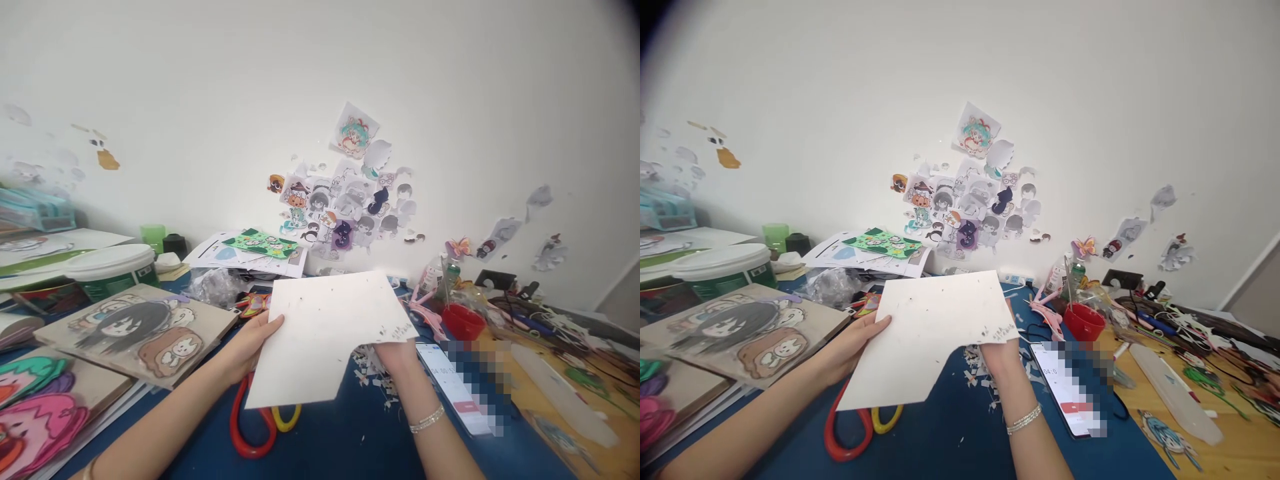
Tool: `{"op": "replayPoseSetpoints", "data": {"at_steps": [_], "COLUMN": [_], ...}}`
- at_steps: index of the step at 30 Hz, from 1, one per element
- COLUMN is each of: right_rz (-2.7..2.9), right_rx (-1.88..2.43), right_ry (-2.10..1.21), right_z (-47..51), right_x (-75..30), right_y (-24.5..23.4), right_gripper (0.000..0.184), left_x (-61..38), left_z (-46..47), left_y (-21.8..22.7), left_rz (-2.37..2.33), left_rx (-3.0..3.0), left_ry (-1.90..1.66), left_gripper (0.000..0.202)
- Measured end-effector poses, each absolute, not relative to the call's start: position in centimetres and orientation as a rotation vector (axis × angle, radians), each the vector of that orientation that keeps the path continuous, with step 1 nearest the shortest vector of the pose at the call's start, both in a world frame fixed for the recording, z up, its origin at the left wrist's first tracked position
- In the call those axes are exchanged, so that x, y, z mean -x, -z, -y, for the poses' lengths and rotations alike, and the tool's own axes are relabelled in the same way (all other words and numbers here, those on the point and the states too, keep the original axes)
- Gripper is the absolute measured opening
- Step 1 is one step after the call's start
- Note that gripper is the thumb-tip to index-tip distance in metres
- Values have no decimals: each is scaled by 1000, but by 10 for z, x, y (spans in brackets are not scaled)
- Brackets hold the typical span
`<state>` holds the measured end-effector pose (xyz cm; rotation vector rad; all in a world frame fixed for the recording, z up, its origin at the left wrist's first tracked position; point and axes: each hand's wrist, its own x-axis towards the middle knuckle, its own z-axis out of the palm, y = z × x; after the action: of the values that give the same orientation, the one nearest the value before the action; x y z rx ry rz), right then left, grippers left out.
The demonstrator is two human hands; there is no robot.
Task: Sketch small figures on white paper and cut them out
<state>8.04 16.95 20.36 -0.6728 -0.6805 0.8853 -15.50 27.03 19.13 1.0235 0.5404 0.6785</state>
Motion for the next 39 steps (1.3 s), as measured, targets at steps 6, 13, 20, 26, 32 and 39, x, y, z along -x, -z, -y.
{"op": "replayPoseSetpoints", "data": {"at_steps": [6, 13, 20, 26, 32, 39], "right_rz": [508, 540, 668, 720, 837, 808], "right_rx": [626, 650, 828, 1056, 1375, 1303], "right_ry": [-938, -838, -705, -398, -194, -356], "right_z": [-171, -173, -170, -164, -157, -160], "right_x": [-92, -95, -94, -116, -121, -107], "right_y": [-204, -204, -209, -210, -208, -210], "right_gripper": [10, 16, 30, 24, 18, 36], "left_x": [161, 167, 172, 177, 175, 164], "left_z": [-275, -272, -275, -283, -280, -271], "left_y": [-200, -213, -218, -215, -216, -211], "left_rz": [-604, -688, -757, -777, -738, -669], "left_rx": [-984, -1018, -1068, -1070, -981, -1018], "left_ry": [-719, -713, -795, -904, -829, -787], "left_gripper": [47, 51, 48, 42, 43, 40]}}
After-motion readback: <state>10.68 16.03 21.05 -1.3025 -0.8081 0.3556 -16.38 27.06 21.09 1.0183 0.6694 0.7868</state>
